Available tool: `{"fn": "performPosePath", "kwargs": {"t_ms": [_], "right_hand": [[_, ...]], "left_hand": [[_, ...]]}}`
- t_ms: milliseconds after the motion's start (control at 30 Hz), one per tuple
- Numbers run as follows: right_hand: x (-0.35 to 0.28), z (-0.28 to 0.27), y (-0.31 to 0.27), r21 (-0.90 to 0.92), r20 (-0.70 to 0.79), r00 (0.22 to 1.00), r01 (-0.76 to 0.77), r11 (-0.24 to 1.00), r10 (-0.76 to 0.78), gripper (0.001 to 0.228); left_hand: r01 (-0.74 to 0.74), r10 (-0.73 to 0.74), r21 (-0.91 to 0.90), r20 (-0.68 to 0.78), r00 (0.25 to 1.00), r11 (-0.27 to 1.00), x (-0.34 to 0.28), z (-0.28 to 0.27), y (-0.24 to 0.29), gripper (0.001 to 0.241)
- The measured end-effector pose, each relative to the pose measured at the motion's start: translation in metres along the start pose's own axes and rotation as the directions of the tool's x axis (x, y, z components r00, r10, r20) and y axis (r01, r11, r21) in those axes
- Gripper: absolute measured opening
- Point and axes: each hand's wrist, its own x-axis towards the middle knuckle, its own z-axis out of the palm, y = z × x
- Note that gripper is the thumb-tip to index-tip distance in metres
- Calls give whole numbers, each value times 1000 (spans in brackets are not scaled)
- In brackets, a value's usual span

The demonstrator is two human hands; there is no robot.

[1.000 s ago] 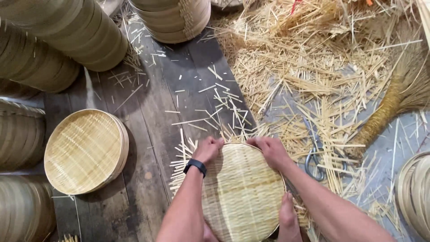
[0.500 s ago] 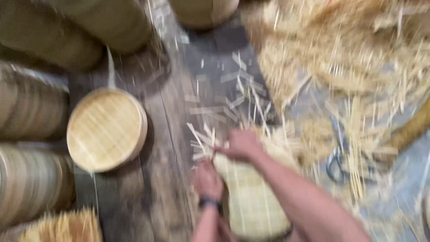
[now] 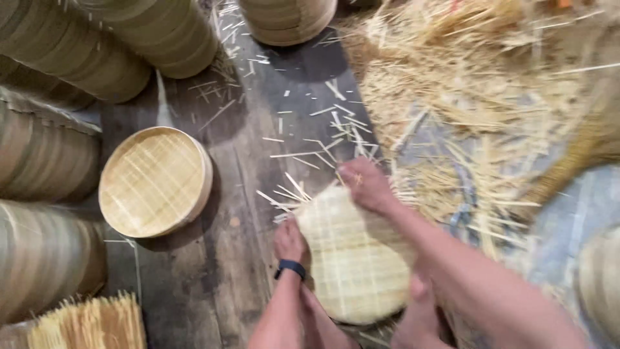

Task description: The person sits on the workshop floor making round woven bamboo sieves. They lay a square of woven bamboo strips on the floor, press a round bamboo rim frame onto it, fold the protruding strip ends over the rim, trim the excess with scissors, and stack the finished sieve with others.

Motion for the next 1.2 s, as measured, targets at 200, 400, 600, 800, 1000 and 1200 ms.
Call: {"fn": "performPosePath", "kwargs": {"t_ms": [200, 400, 600, 800, 1000, 1200], "right_hand": [[-122, -207, -22, -446, 251, 959, -4, 895, 129, 43], [-200, -251, -7, -605, 356, 803, -191, 773, 477, 46], [-197, -113, 76, -185, 322, 829, -418, 889, 457, 39], [-165, -6, 101, 67, 127, 858, -508, 858, 498, 49], [-159, -36, 36, 139, -35, 771, -626, 767, 636, 55], [-164, -74, 40, 889, -52, 873, -180, 420, 485, 48]], "left_hand": [[-14, -4, -145, -119, 993, 989, 1, -9, -28, 51], [-87, 54, -162, -194, 979, 983, -51, -81, -25, 44], [-36, 33, -35, -86, 996, 999, -62, -77, -48, 48], [63, -54, -274, 40, 998, 960, -61, -32, -16, 49], [229, -291, -657, 16, 957, 719, -94, -51, 42, 44], [-331, 144, -821, -299, 943, 465, -88, -55, -27, 45]]}}
